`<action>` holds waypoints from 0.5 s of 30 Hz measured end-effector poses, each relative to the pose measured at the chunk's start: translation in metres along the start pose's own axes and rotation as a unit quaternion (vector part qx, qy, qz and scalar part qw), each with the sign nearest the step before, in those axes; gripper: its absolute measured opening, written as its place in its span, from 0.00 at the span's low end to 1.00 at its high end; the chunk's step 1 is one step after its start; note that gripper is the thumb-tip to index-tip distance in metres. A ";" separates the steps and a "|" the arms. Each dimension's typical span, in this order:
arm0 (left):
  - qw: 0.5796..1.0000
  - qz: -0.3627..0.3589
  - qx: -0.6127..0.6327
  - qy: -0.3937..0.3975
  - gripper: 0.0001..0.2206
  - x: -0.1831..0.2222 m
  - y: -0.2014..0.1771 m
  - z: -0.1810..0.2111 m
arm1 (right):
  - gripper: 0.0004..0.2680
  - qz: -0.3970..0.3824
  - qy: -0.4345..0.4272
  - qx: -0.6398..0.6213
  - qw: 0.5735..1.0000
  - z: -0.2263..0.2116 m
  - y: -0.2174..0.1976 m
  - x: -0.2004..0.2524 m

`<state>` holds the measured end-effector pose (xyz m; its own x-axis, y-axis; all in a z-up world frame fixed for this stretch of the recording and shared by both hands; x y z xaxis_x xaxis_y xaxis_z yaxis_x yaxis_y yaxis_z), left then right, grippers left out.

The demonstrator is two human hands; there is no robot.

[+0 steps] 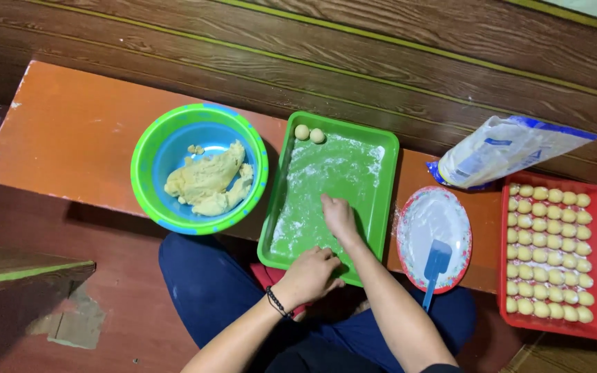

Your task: Shaping small portions of dough into uniform balls and arranging them on a tray.

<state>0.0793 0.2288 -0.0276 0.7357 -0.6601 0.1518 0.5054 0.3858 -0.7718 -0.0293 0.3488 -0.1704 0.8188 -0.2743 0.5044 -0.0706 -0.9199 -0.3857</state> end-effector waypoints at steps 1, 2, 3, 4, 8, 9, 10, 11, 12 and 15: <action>1.000 -0.007 -0.007 0.001 0.15 -0.002 0.003 -0.003 | 0.17 -0.011 -0.005 0.064 0.998 -0.006 0.002 0.001; 1.000 -0.014 -0.012 -0.002 0.15 -0.002 0.009 -0.004 | 0.20 -0.026 -0.009 0.130 0.991 -0.009 0.005 0.004; 1.000 -0.014 -0.009 -0.007 0.15 -0.001 0.008 0.000 | 0.20 -0.031 -0.008 0.133 0.991 0.001 0.006 -0.006; 0.999 -0.022 -0.022 -0.014 0.15 -0.003 0.006 0.001 | 0.20 -0.050 -0.006 0.169 0.984 0.009 0.009 -0.019; 1.000 0.010 0.004 -0.021 0.16 -0.003 0.005 0.001 | 0.12 -0.110 0.090 -0.089 0.986 -0.078 -0.017 0.019; 1.000 0.004 0.007 -0.025 0.16 0.003 0.009 0.004 | 0.12 -0.113 0.097 -0.090 0.985 -0.072 -0.016 0.025; 1.000 0.006 0.009 -0.023 0.15 0.001 0.007 0.002 | 0.14 -0.112 0.091 -0.119 0.982 -0.076 -0.016 0.022; 1.000 0.009 0.011 -0.022 0.15 -0.001 0.005 0.002 | 0.16 -0.111 0.085 -0.147 0.979 -0.081 -0.016 0.019; 1.000 0.010 0.007 -0.019 0.15 -0.003 0.006 -0.001 | 0.16 -0.109 0.081 -0.150 0.979 -0.072 -0.010 0.015; 0.999 -0.008 0.019 -0.027 0.16 -0.004 0.015 -0.006 | 0.19 0.021 -0.037 0.049 0.998 -0.052 -0.012 0.015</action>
<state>0.0815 0.2329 -0.0433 0.7499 -0.6313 0.1979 0.5332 0.3997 -0.7456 -0.0459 0.3409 -0.1186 0.8560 -0.2869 0.4300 -0.0515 -0.8751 -0.4813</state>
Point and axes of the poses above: each hand's wrist, its own x-axis away from the middle knuckle, its own y-axis out of the palm, z = x × y, the point moved 7 cm from there along -x, towards the middle knuckle, and after that the axes turned 4 degrees about -y, right-handed, at the moved point
